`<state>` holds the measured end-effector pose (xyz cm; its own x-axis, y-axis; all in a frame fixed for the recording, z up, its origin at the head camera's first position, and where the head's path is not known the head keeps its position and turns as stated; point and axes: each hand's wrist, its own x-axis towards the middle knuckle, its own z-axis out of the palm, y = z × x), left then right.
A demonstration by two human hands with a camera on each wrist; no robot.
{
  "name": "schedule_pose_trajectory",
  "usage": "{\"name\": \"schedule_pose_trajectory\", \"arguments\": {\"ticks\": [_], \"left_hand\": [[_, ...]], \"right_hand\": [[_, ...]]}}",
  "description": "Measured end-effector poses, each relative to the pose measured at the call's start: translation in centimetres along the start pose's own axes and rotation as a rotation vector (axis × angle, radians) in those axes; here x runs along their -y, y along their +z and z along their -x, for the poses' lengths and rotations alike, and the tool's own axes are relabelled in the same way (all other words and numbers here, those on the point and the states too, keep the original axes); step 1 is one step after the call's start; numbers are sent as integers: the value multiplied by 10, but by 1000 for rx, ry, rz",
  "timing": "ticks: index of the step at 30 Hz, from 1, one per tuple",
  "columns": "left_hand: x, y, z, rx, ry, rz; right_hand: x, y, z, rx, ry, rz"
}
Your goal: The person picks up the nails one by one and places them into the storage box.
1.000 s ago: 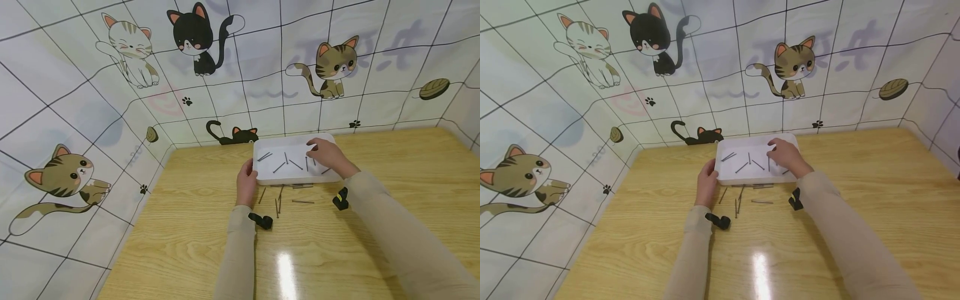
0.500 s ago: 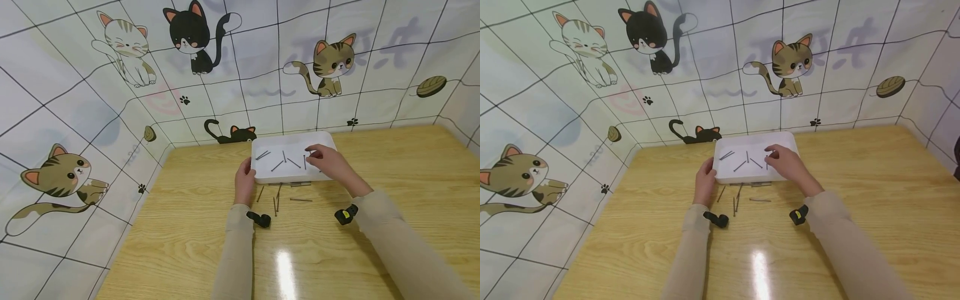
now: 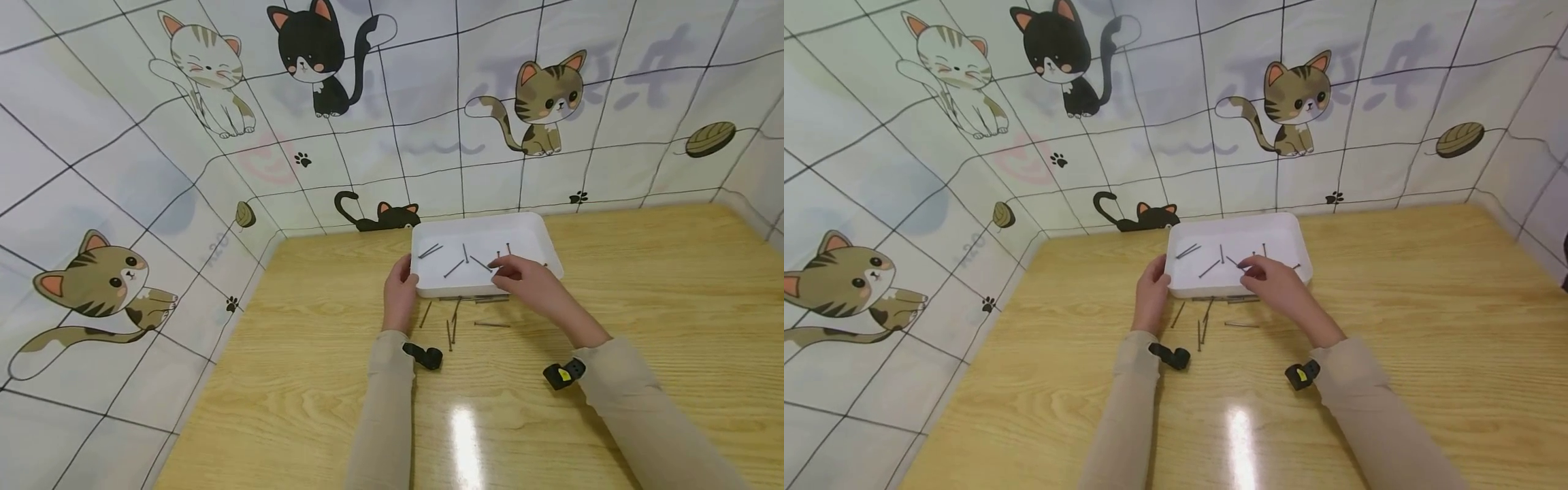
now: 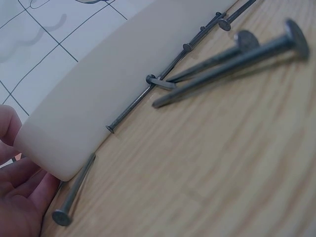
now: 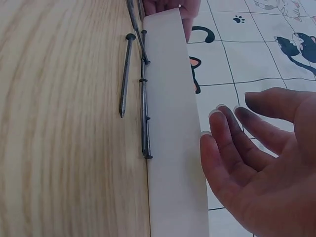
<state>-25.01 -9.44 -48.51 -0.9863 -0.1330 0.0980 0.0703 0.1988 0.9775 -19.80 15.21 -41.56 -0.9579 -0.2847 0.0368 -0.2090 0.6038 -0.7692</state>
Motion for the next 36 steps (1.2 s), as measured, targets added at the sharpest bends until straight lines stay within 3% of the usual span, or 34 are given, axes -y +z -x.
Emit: {"name": "schedule_pose_trajectory", "arguments": {"ticks": [14,20,28,36], "left_hand": [[-2,1,1,-4,-18,4],[-5,-1,3,16,-11,4],[-34,-6,15,50,-20,32],[-1,1,1,6,-26,10]], "right_hand": [[-2,12,2,80,-130,65],[-4,18,3,103,-133,125],[0,19,5,131,-133,196],[-4,25,5,204,-137,294]]}}
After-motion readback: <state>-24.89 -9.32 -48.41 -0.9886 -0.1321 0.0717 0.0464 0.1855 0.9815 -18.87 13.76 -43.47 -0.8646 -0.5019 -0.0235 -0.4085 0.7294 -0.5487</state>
